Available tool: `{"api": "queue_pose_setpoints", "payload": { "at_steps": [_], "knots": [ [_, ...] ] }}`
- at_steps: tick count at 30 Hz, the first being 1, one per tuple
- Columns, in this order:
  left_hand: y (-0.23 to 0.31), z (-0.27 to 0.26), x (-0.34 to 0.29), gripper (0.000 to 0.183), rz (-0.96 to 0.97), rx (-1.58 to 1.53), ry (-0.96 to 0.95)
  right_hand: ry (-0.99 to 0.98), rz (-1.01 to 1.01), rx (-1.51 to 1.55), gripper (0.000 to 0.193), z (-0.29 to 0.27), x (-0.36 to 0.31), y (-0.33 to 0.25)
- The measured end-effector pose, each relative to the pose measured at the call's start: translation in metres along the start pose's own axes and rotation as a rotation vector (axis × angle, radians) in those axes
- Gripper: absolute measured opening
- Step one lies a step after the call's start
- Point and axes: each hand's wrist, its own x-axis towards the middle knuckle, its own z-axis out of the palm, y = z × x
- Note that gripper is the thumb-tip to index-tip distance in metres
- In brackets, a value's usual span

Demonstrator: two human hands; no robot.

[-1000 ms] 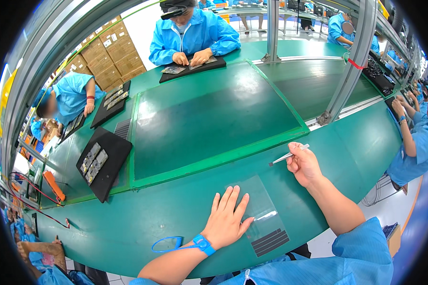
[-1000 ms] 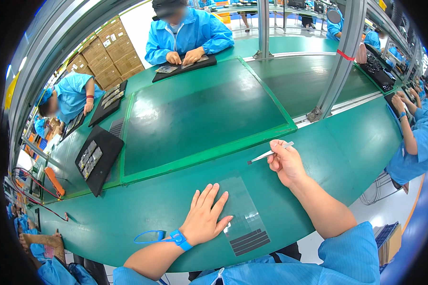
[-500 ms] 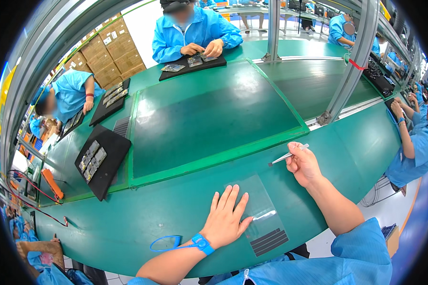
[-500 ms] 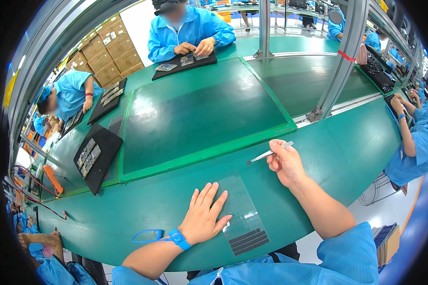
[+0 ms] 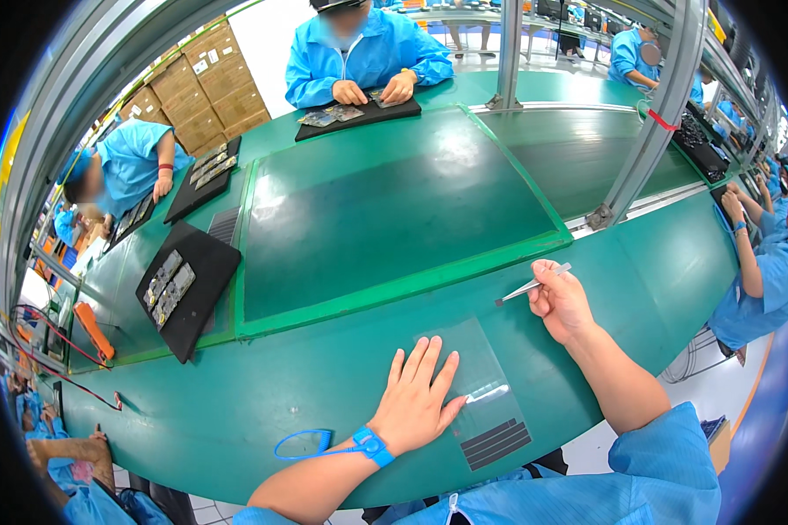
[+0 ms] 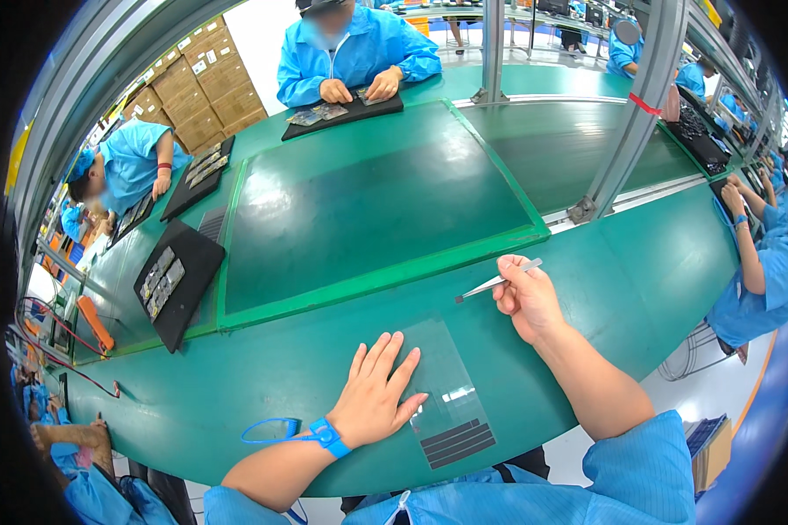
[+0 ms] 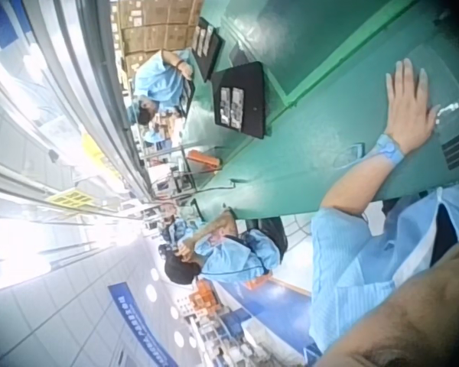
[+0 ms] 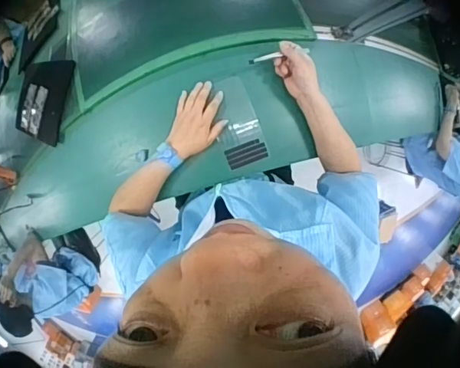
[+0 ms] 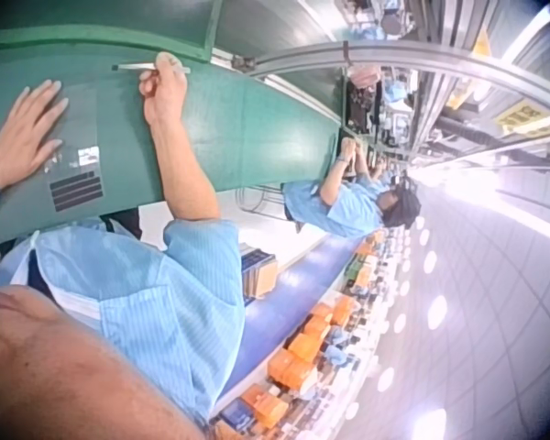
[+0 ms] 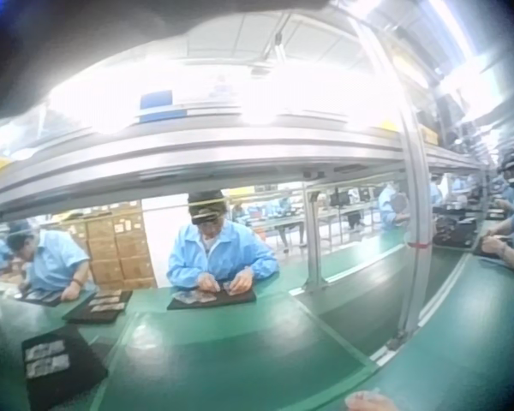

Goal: The person uses tweezers to pick small rectangular components from a sheet and place them onto circuit boards arranged on a black mat. The person repeatedly transfers components one by one, aligning them on specific areas of the boards while other workers perform similar tasks nearby.

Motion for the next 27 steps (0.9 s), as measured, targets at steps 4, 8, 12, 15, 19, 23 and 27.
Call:
{"api": "queue_pose_setpoints", "payload": {
  "at_steps": [4,8,12,15,19,23,27],
  "knots": [
    [0.0,-0.0001,-0.0001,0.059,-0.004,0.0,-0.007,0.009,0.002,-0.009,0.017,0.0005,-0.0001,0.0003],
    [-0.0006,0.0,-0.0011,0.059,-0.004,0.003,-0.005,0.002,0.004,-0.007,0.017,0.0018,-0.0004,0.0004],
    [-0.001,0.0019,0.0006,0.059,0.002,0.004,-0.004,0.003,0.013,-0.033,0.017,0.0001,-0.0009,-0.0003],
    [-0.0006,0.0013,0.0,0.059,-0.001,0.009,-0.005,-0.009,0.022,-0.05,0.018,0.0009,-0.0013,-0.0003],
    [-0.0008,0.0006,-0.0004,0.059,-0.002,0.008,-0.006,-0.011,0.029,-0.047,0.019,0.0018,-0.0011,0.0003],
    [-0.0009,0.0003,-0.0005,0.059,0.0,0.008,-0.004,-0.005,0.026,-0.063,0.019,0.0022,-0.0011,0.001],
    [-0.0008,0.0003,-0.0004,0.059,-0.001,0.008,-0.004,-0.004,0.022,-0.081,0.018,0.0025,-0.0016,0.0018]
  ]
}}
